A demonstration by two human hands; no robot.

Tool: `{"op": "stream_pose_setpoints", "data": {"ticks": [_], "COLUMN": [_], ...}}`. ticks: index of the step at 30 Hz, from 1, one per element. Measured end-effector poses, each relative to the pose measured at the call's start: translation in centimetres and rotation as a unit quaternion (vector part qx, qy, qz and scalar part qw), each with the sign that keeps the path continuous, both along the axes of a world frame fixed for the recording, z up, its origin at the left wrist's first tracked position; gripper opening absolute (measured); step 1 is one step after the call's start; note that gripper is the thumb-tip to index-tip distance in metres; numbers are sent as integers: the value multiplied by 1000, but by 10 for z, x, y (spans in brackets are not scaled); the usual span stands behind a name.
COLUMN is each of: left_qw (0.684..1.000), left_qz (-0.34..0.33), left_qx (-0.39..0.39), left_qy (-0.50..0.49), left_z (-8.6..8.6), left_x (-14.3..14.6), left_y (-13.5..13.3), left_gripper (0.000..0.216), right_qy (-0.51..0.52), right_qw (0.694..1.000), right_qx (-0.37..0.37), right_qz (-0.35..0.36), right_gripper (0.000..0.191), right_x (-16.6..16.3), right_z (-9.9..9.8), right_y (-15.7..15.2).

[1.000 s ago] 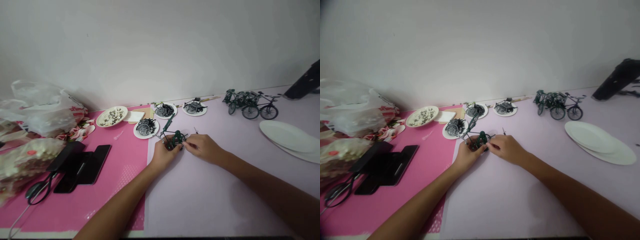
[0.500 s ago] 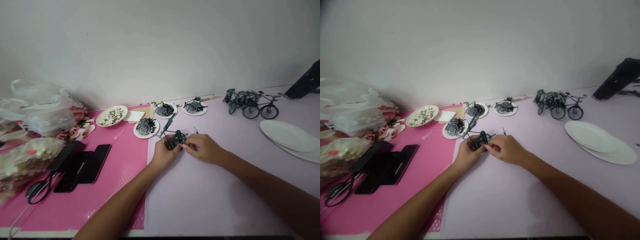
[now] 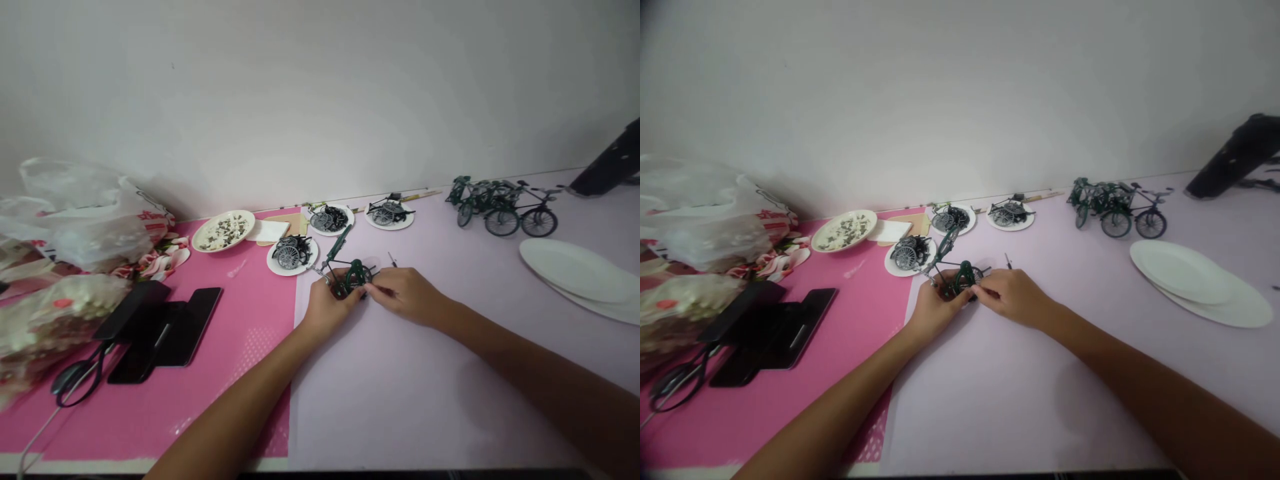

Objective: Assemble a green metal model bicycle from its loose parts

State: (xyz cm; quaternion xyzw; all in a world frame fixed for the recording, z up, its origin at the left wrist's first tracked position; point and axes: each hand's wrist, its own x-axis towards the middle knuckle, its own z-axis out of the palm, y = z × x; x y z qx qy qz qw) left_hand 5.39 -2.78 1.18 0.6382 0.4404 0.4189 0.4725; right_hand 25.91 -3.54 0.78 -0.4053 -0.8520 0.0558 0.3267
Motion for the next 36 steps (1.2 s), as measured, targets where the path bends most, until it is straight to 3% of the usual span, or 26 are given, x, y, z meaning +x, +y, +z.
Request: {"op": "stream_pose_setpoints", "data": {"ticks": [36], "left_qw": [1000], "left_qz": [-2], "left_qx": [0], "left_qy": [-1], "left_z": [-2], "left_x": [0], "left_y": [1], "left_gripper": [28], "right_qy": [-5], "right_qw": [1000], "right_qx": [-23], "right_qz": [-6], "right_gripper": [40], "right_x": [0], "right_z": [-2], "right_y": [0]}}
